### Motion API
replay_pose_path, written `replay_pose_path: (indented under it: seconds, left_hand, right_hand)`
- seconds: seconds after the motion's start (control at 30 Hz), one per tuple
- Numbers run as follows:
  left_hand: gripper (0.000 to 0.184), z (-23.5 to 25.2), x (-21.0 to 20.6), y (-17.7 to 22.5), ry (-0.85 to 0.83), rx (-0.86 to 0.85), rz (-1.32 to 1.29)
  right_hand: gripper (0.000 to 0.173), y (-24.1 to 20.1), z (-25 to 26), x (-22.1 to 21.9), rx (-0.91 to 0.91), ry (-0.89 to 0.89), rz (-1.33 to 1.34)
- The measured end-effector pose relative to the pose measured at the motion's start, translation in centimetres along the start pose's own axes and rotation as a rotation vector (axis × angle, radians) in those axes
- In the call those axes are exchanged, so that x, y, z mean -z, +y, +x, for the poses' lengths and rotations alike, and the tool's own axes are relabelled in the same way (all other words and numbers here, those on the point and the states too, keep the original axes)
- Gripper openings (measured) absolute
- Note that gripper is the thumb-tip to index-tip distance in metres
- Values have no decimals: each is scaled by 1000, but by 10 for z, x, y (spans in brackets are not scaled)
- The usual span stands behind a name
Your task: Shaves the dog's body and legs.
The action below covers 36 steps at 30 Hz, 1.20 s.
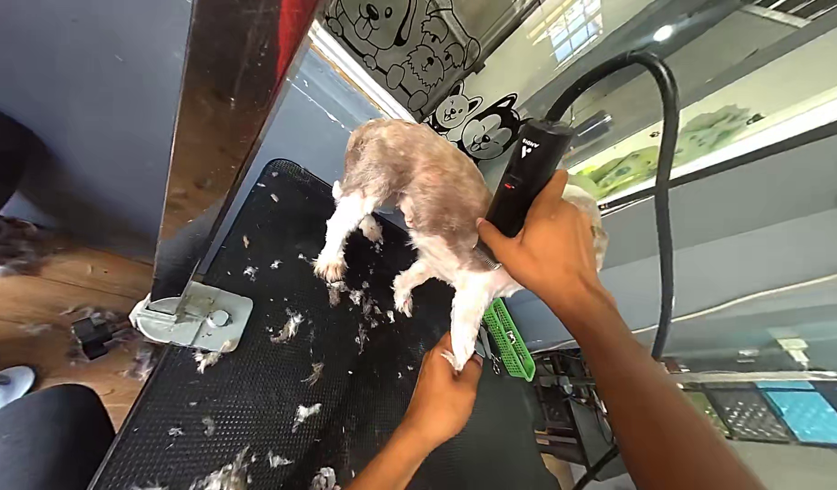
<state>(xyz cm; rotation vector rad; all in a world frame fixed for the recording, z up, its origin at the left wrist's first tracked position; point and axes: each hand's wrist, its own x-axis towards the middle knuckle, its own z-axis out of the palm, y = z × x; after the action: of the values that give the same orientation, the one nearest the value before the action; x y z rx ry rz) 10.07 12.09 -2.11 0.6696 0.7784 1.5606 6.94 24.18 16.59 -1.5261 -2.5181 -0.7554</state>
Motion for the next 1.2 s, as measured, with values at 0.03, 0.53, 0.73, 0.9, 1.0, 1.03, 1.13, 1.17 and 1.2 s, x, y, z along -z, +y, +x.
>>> replay_pose_path:
  seconds: [0.03, 0.53, 0.73, 0.9, 1.0, 1.03, 1.13, 1.17, 1.2]
  left_hand:
    - [24, 0, 0, 0, 4, 1, 1]
    - [30, -5, 3, 4, -33, 20, 122]
    - [32, -5, 2, 1, -64, 61, 144]
    - [33, -7, -2, 0, -93, 91, 157]
    - [35, -12, -8, -6, -100, 89, 175]
    - [35, -13, -9, -8, -95, 80, 179]
    - [37, -14, -10, -10, -86, 67, 186]
    - [36, -14, -11, -10, -78, 61, 183]
    - [35, -15, -11, -11, -70, 54, 185]
  right_hand:
    - [91, -2, -1, 1, -19, -23, -1]
    - [78, -30, -11, -16, 301, -298, 16]
    - [87, -22, 6, 1, 266, -222, -21]
    - [79, -12, -19, -18, 325, -349, -51]
    - [81, 1, -25, -30, 302, -434, 94]
    - [82, 9, -23, -32, 265, -433, 203]
    - [81, 30, -15, -20, 127, -199, 435]
    - [84, 35, -10, -14, 106, -72, 421]
    - [88, 41, -6, -8, 96, 37, 381]
